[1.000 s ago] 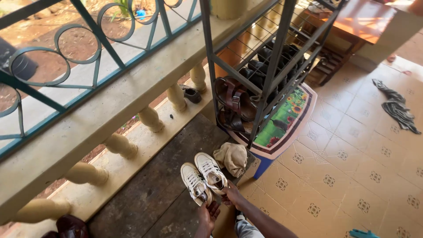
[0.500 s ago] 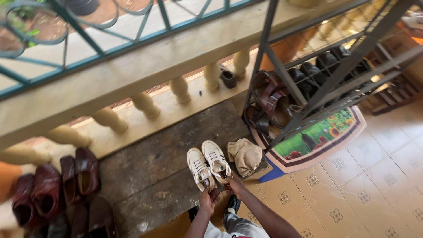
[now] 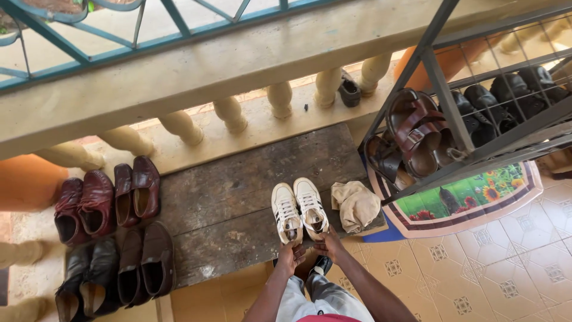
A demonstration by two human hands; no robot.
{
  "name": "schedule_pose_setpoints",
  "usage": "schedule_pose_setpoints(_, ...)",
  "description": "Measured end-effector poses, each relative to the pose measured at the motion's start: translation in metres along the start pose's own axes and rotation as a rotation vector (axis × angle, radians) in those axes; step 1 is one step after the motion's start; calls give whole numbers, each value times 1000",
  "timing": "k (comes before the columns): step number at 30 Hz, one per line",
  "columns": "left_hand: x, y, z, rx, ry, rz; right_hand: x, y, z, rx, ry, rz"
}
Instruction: Wiping and organizing shoes on a rack.
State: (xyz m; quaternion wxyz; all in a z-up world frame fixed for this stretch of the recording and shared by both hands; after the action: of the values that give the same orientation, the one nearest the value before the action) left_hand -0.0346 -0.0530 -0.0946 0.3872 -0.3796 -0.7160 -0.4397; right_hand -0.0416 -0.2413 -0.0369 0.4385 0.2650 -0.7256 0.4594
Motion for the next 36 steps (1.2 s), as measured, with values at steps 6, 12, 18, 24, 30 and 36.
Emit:
schedule_pose_setpoints(6, 29, 9, -1, -82, -55, -15, -3, 4, 5, 160, 18, 47)
schedule_pose_setpoints(12, 48, 15, -5, -52, 46, -33, -3, 2, 14, 292, 203, 135)
schedule_pose_setpoints(18, 47, 20, -24, 190, -53, -171, -30, 3, 59, 559, 472, 535)
schedule_pose_setpoints(24, -3, 8, -32, 406, -132, -101, 24, -52, 52, 739, 659, 880)
schedule_pose_setpoints(30, -13, 10, -37, 584, -63, -165, 42, -89, 60, 933, 711, 980)
schedule_pose_setpoints(36, -36, 6, -30, 710, -3, -182, 23, -112, 93, 1131, 750, 791)
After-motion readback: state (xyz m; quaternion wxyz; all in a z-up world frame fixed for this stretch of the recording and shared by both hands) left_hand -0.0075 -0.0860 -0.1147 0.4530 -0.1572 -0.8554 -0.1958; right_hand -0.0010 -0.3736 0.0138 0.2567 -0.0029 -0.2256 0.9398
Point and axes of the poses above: each hand's wrist, its own x-axis away from the middle knuckle, its own z-axis out of the back of the hand, y = z × x, the point moved 4 cm from there along -x, towards the middle knuckle, and after that the axes turned 2 degrees about -y, right-handed, at the moved point
